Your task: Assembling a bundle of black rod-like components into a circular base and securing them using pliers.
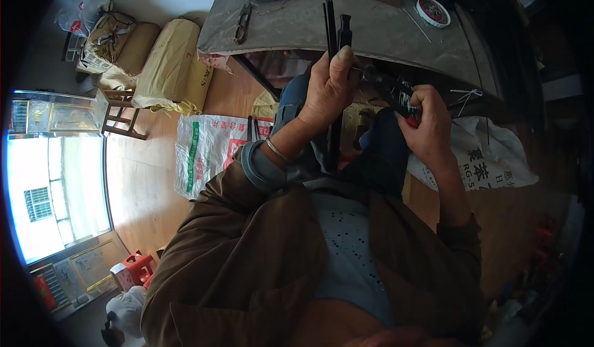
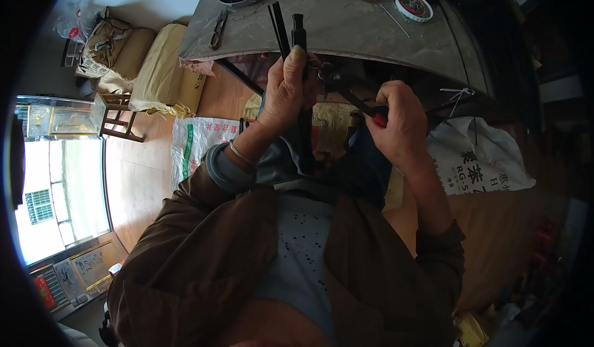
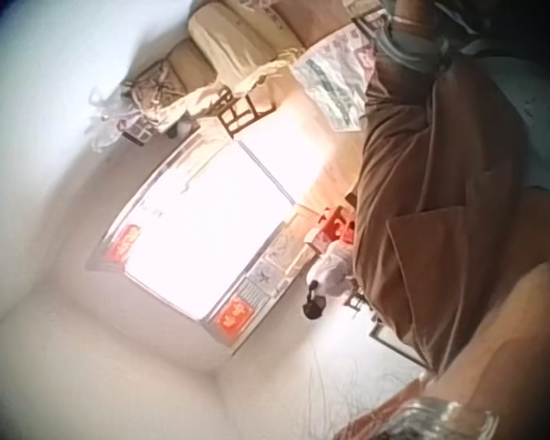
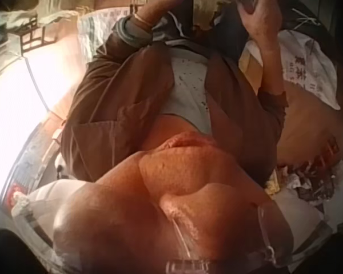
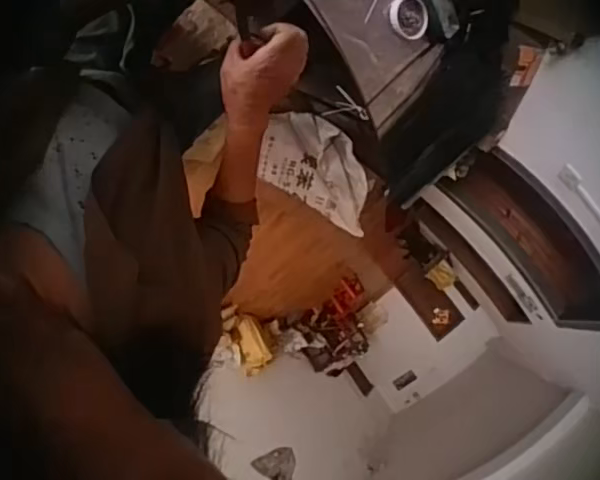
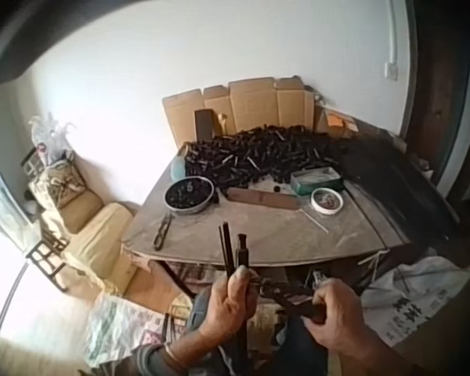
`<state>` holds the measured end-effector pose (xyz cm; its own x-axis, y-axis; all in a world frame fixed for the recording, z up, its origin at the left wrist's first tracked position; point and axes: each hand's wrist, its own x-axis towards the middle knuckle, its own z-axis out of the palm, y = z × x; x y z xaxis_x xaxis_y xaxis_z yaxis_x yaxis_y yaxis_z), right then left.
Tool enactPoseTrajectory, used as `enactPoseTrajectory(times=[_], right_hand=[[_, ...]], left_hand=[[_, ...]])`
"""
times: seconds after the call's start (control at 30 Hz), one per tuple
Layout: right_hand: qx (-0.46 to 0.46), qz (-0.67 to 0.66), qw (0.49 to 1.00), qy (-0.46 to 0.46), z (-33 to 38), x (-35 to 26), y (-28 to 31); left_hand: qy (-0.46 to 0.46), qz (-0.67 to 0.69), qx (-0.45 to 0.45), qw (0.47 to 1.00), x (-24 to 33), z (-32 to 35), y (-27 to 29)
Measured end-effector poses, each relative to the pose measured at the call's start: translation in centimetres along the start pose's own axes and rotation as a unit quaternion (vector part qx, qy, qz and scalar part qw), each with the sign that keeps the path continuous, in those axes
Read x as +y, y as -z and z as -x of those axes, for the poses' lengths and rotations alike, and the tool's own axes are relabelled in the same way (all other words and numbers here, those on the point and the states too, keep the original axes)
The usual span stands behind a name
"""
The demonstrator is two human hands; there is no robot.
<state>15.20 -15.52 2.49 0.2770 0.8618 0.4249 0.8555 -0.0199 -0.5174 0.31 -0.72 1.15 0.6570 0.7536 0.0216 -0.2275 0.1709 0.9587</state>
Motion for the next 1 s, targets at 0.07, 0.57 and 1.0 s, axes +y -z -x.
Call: enactPoseTrajectory(times=[0.07, 0.57, 1.0], right_hand=[[0.031, 0.058, 0.996, 0.061, -0.6, -0.3, 0.0], [-0.412, -0.593, 0.601, -0.342, 0.3, -0.1, 2.8], [-0.453, -0.581, 0.592, -0.327, 2.3, -0.5, 4.0]], left_hand=[[0.0, 0.001, 0.002, 1.0, 0.2, 0.2, -0.5], [0.003, -0.023, -0.059, 0.998, 0.7, 0.7, -0.2], [-0.012, -0.007, -0.054, 0.998, 0.4, 1.0, -0.5]])
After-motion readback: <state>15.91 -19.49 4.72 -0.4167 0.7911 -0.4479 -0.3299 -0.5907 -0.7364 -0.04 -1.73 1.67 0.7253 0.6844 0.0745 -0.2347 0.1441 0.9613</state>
